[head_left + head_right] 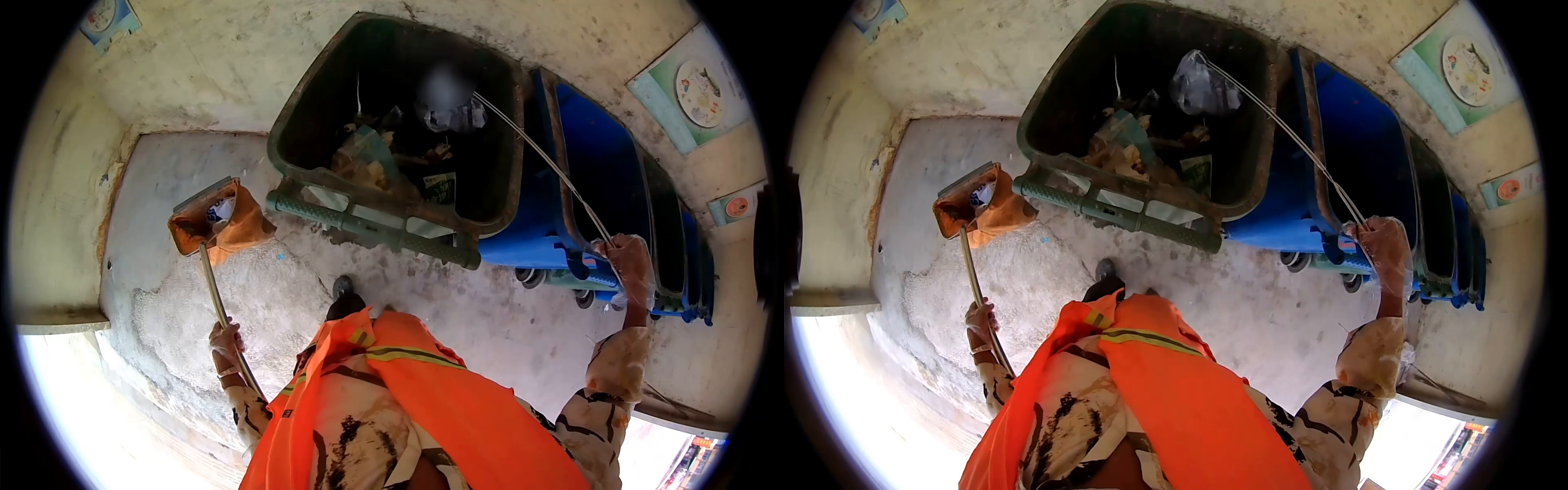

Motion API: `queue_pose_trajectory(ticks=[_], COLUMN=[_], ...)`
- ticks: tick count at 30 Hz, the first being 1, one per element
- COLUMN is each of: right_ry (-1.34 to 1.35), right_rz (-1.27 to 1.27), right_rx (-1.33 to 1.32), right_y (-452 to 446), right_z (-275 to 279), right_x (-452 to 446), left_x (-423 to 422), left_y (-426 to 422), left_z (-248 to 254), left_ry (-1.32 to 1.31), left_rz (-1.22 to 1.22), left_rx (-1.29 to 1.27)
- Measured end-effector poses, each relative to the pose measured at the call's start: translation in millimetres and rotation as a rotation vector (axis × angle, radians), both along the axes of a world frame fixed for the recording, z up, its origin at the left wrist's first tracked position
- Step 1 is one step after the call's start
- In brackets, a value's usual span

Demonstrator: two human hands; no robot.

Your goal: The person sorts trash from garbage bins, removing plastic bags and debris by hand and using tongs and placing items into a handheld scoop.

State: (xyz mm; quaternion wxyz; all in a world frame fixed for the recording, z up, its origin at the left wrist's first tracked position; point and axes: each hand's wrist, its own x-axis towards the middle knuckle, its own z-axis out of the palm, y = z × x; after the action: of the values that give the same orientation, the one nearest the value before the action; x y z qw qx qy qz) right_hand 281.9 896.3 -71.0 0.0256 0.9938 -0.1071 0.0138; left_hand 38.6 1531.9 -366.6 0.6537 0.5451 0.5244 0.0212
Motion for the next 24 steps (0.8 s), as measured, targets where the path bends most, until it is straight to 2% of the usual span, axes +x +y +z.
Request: queue_pose_trajectory(ticks=[5, 8, 10, 13, 14, 16, 17, 19, 24], right_ry=[-0.094, -0.134, -0.063, -0.404, -0.400, -0.148, -0.148, 0.024, 0.081], right_rz=[-0.038, 0.278, 0.190, 0.656, 0.655, 0.607, 0.609, 0.409, 0.288], right_rx=[0.181, -0.400, -0.308, 0.024, 0.024, -0.258, -0.258, -0.293, -0.283], right_y=[-7.8, -6.6, 19.6, 31.2, 37.1, 57.3, 62.3, 68.3, 72.3], right_z=[-14.4, -15.1, -5.5, -13.0, -9.5, 7.2, 10.0, 18.3, 47.1], right_x=[-0.8, 8.7, 6.3, 6.9, 8.2, 9.3, 9.0, 9.5, 19.1], left_x=[-10.9, -16.4, -18.5, -22.7, -25.0, -28.1, -28.6, -33.8, -37.3], left_y=[-19.5, -25.1, -32.3, -35.9, -36.2, -36.9, -32.5, -28.4, -14.9], left_z=[18.0, 15.8, 19.4, 16.0, 13.6, 9.7, 4.5, -2.0, -8.8], left_ry=[-0.024, -0.013, 0.000, 0.021, 0.024, 0.040, 0.056, 0.050, 0.060], left_rz=[0.030, 0.026, 0.025, 0.025, 0.025, 0.023, 0.012, 0.042, 0.135], left_rx=[-0.021, -0.025, -0.015, -0.001, -0.001, -0.002, 0.006, -0.013, -0.076])
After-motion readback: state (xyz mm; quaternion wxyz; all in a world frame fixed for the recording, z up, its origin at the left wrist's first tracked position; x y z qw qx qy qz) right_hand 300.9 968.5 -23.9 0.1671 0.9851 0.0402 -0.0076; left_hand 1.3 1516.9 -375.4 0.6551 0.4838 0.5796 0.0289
